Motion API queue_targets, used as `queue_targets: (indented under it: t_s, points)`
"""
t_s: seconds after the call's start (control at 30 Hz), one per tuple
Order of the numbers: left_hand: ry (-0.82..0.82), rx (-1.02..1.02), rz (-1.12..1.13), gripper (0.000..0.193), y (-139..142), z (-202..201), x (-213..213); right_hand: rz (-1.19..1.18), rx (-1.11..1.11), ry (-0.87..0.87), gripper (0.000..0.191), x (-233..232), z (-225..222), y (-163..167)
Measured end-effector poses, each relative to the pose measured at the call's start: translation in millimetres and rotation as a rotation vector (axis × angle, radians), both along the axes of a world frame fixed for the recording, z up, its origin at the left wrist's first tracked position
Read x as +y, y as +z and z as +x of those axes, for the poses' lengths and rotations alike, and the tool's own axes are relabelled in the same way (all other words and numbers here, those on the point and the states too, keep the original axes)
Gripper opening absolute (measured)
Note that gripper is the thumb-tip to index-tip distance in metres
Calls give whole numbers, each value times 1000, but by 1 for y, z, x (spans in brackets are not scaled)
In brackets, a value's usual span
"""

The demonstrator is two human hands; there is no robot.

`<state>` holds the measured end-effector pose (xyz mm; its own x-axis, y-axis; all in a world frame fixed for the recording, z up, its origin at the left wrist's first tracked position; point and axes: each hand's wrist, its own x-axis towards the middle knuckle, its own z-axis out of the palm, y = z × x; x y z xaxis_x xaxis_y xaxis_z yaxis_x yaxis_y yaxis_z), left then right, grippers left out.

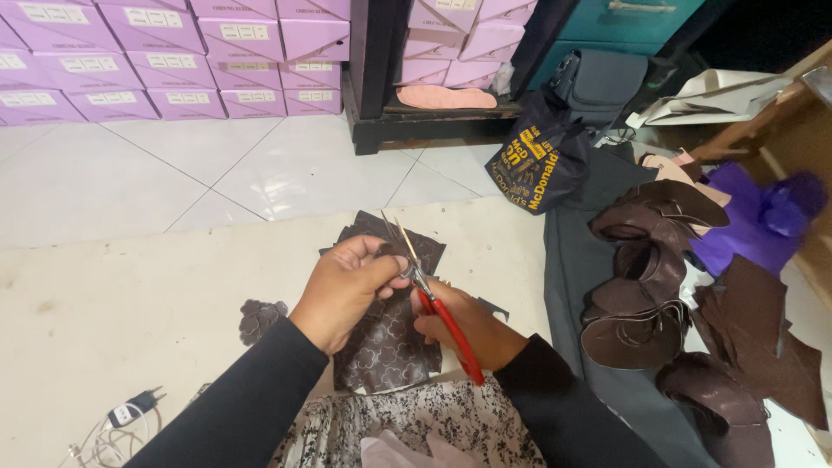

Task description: The person uses red-handled scissors to cut flower-shaped pieces from a brown patterned fabric. They hold the fabric with one hand and cut along the outlines with the other, placing the cut pieces aside.

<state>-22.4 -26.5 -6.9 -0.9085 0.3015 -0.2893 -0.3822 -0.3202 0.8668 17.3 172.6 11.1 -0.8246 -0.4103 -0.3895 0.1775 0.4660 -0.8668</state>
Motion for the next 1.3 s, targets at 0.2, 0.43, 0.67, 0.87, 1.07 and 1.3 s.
queue_targets:
  t_s: [0.2,0.43,0.67,0.87,1.07,1.3]
  points:
    - [-2,21,-70,9,-4,-1,-2,8,-12,15,15,3,-2,0]
    - [-11,-4,-44,9,-8,0,2,-113,-64,20,16,4,-3,-2]
    - [-44,56,-50,10,-7,-3,-3,-24,32,86,17,5,-4,-2]
    - [-73,16,-116,5,-7,-3,-5,51,141,145,17,2,-3,1]
    - [-34,84,-43,4,-9,-2,-5,57,37,53,17,1,-1,10]
    - [-5,86,-71,4,-9,0,-4,45,122,37,15,-4,2,8]
